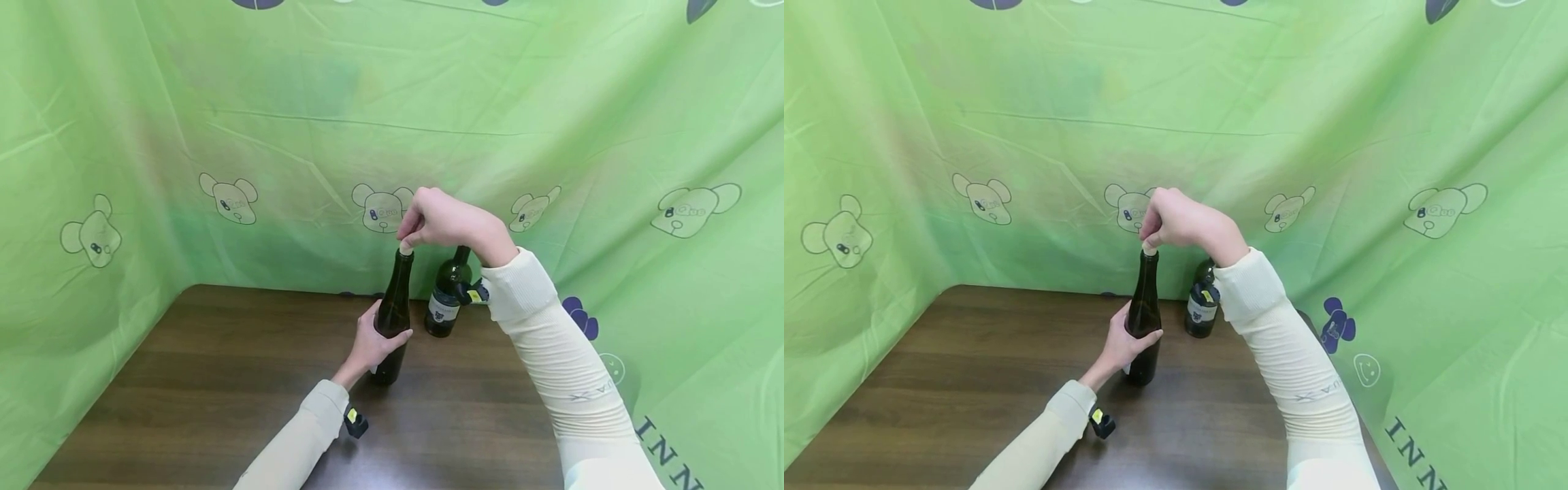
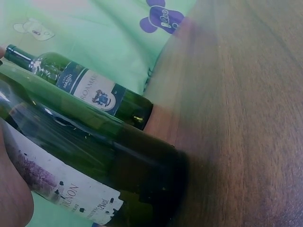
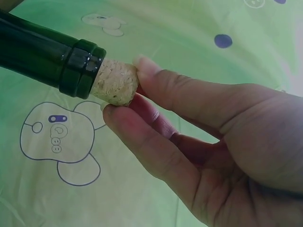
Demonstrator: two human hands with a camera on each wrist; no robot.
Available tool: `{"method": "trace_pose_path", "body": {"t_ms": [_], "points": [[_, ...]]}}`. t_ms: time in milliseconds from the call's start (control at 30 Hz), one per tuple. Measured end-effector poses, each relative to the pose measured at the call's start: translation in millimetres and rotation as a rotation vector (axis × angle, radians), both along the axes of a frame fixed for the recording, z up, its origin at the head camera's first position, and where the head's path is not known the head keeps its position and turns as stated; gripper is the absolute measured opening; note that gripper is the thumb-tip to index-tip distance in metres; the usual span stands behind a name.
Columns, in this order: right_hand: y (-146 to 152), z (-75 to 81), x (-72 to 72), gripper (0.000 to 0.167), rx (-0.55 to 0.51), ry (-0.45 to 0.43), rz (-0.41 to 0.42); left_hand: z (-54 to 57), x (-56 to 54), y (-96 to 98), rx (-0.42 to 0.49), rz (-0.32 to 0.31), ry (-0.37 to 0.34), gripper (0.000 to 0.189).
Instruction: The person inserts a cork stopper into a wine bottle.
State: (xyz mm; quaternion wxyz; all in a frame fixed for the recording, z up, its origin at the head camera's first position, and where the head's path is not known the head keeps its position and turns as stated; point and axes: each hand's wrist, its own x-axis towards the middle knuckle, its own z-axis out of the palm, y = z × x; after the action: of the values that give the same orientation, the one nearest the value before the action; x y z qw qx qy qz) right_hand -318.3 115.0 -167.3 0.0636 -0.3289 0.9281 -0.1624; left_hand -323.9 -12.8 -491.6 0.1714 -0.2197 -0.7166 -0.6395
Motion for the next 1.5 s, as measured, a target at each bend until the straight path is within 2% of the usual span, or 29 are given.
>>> {"method": "trace_pose_path", "body": {"t_ms": [467, 700, 900, 1367, 1500], "points": [[5.4, -6.0, -6.3, 0.011, -0.039, -0.027, -0.012, 0.4, 0.1, -0.3, 0.005, 0.008, 0.010, 0.048], [5.2, -7.0, -2.9, 0.011, -0.042, -0.022, -0.007, 1.0, 2.7, -0.9, 0.003, 0.006, 0.037, 0.047], [2.1, -6.4, -2.3, 0.012, -0.040, -0.002, 0.009, 2.7, 3.3, -4.2, 0.001, 0.014, 0.024, 0.048], [14.2, -13.1, -5.3, 0.011, -0.113, -0.032, 0.066, 0.1, 5.2, 1.3, -0.007, 0.034, 0.033, 0.048], [26.8, -25.3, -7.4, 0.013, -0.198, 0.002, 0.103, -0.6, 4.8, 4.7, -0.002, 0.024, 0.043, 0.047]]}}
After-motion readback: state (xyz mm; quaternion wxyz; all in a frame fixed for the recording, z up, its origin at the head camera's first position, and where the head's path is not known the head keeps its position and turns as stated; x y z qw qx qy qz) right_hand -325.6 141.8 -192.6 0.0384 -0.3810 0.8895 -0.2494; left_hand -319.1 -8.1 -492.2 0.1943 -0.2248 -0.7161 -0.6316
